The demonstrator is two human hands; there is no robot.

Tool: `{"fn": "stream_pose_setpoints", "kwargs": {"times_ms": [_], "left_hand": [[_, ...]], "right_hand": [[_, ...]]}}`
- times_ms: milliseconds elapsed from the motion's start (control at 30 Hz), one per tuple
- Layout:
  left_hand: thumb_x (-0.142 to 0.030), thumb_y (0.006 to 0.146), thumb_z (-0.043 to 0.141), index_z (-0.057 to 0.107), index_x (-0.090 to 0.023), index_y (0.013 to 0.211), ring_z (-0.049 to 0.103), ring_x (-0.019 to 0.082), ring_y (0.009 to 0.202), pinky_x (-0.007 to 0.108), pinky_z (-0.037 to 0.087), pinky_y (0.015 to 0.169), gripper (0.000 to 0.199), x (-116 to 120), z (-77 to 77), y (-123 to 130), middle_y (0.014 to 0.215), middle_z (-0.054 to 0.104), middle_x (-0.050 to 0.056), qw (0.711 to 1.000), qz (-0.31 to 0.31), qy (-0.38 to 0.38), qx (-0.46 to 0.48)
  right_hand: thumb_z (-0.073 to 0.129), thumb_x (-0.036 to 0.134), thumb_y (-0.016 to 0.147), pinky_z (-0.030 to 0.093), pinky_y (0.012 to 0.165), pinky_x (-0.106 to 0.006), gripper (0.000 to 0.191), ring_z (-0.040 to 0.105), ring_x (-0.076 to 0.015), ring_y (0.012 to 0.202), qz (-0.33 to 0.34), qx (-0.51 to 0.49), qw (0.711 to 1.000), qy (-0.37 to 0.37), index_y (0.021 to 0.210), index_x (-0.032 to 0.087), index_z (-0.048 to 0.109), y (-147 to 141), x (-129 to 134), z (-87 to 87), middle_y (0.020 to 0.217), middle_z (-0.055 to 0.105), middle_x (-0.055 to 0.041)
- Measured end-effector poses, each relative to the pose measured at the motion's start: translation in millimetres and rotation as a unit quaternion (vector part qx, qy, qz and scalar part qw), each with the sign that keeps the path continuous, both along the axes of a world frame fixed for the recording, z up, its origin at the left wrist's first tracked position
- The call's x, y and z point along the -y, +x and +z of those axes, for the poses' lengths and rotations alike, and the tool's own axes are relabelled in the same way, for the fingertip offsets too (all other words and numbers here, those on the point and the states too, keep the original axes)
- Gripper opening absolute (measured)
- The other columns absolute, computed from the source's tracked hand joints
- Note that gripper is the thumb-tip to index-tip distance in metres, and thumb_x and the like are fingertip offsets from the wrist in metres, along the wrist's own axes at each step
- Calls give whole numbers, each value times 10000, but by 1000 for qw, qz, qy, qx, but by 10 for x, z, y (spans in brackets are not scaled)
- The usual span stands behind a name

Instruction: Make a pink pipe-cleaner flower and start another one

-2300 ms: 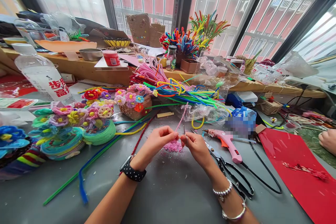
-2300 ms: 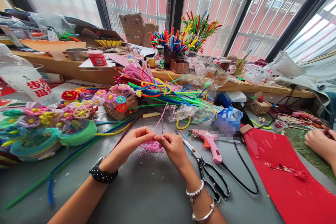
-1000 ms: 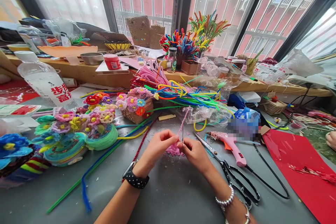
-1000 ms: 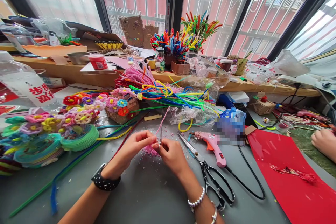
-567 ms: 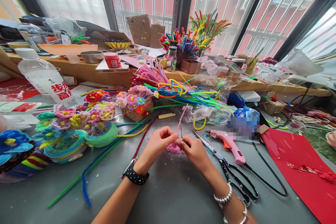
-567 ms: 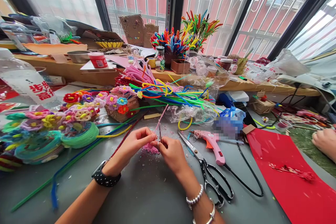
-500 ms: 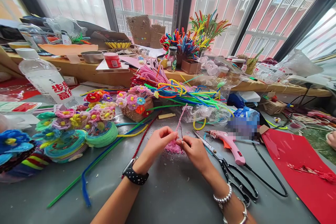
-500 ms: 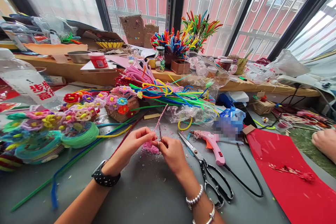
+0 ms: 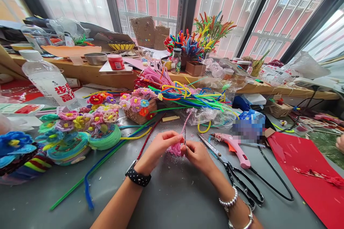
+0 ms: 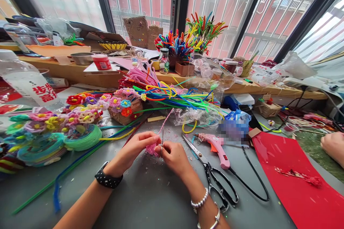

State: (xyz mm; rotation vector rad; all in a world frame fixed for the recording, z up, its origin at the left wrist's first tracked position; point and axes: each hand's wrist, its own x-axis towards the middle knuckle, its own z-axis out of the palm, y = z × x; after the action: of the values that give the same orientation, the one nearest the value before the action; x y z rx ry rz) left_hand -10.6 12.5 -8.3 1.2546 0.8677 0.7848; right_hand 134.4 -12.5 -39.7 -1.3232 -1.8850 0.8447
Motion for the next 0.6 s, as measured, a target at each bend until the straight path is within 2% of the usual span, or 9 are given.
{"fn": "stream_pose_setpoints", "kwargs": {"times_ms": [167,333,500,600], "left_hand": [[-386,689,552,570,-136,634,486,104,566,224,376,578,257,10,25,-4,591,550,2,1000,-9,5,0],[-387,689,550,565,-138,621,484,108,586,225,377,589,259,10,24,2,595,546,3,1000,-8,14,-5],[-384,687,553,559,-142,609,474,105,590,224,361,589,254,4,11,5,592,532,-9,1000,-7,9,-3],[-376,697,545,557,-142,614,474,106,602,227,359,602,248,4,4,-4,602,532,-7,1000,-18,-1,3]], "right_hand": [[218,677,726,286,467,-206,642,396,-99,498,2,1,1000,8,560,137,521,7,-3,-2,525,477,1],[278,623,757,263,444,-203,582,373,-91,463,-26,-1,1000,2,537,142,519,20,9,13,470,426,22],[325,596,760,281,465,-206,542,399,-95,461,-51,-5,999,11,498,156,501,26,10,23,470,457,18],[300,634,742,278,463,-209,568,396,-98,470,-38,-17,999,7,501,155,488,16,-2,3,481,456,12]]}}
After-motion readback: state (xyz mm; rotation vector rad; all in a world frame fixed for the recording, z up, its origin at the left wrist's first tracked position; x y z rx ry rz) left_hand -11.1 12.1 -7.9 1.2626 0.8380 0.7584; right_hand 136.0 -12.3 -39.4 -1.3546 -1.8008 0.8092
